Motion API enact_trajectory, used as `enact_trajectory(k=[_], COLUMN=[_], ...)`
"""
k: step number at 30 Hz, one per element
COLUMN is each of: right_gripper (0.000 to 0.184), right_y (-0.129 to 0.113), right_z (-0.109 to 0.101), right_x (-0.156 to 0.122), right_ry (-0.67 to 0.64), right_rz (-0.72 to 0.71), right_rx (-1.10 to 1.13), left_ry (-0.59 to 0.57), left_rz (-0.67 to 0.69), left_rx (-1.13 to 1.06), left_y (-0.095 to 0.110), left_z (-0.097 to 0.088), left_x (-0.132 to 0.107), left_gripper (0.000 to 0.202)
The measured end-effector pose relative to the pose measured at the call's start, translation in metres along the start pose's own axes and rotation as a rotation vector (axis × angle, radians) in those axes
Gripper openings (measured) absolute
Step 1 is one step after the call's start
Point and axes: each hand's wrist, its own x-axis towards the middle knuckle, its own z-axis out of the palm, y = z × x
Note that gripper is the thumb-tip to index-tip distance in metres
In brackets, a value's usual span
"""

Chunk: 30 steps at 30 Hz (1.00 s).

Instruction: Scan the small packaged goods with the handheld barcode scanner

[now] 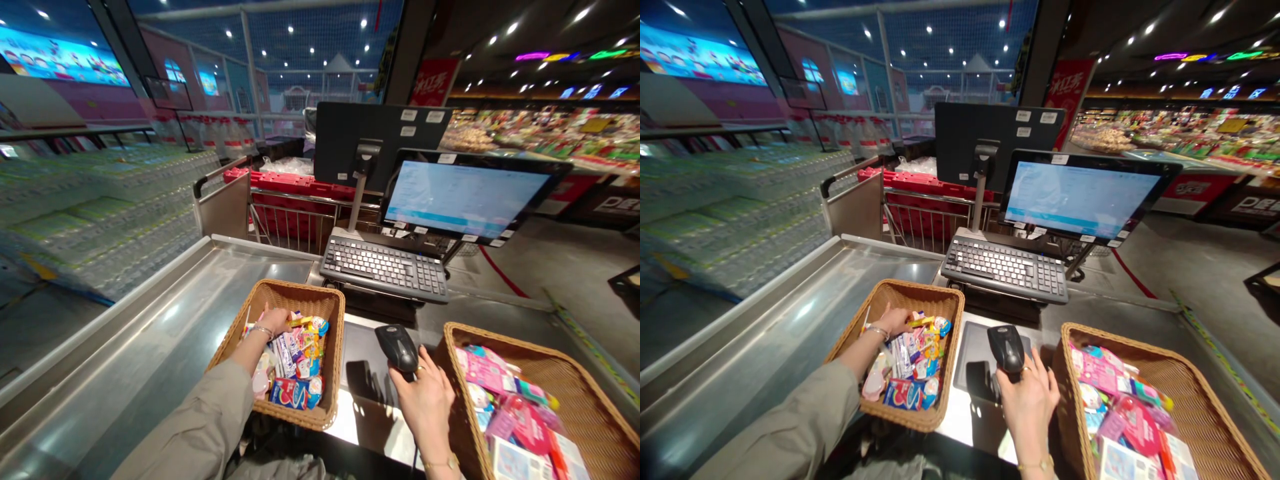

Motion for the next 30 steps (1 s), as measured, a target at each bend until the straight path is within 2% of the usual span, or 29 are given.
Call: enact_trajectory(k=[7,11,15,21,30], right_gripper=[0.043,0.042,0.040,0.038,0.038], right_y=[0.000,-0.001,-0.002,-0.005,-0.010], right_z=[-0.001,-0.004,-0.005,-0.007,-0.019], right_x=[0.000,-0.001,-0.001,-0.003,-0.009], right_ry=[-0.011,-0.013,0.002,0.000,0.022], right_rz=[0.007,0.008,0.037,0.053,-0.006], right_rx=[-0.011,0.005,0.040,0.098,0.110], left_ry=[0.065,0.163,0.253,0.485,0.626], left_rz=[0.057,0.097,0.159,0.309,0.367], left_rx=[-0.042,-0.037,-0.024,0.043,0.029], left_y=[0.009,0.018,0.028,0.044,0.057], left_z=[0.003,0.002,-0.003,-0.014,-0.019], left_x=[-0.007,-0.017,-0.027,-0.044,-0.067], left_gripper=[0.037,0.043,0.040,0.030,0.036])
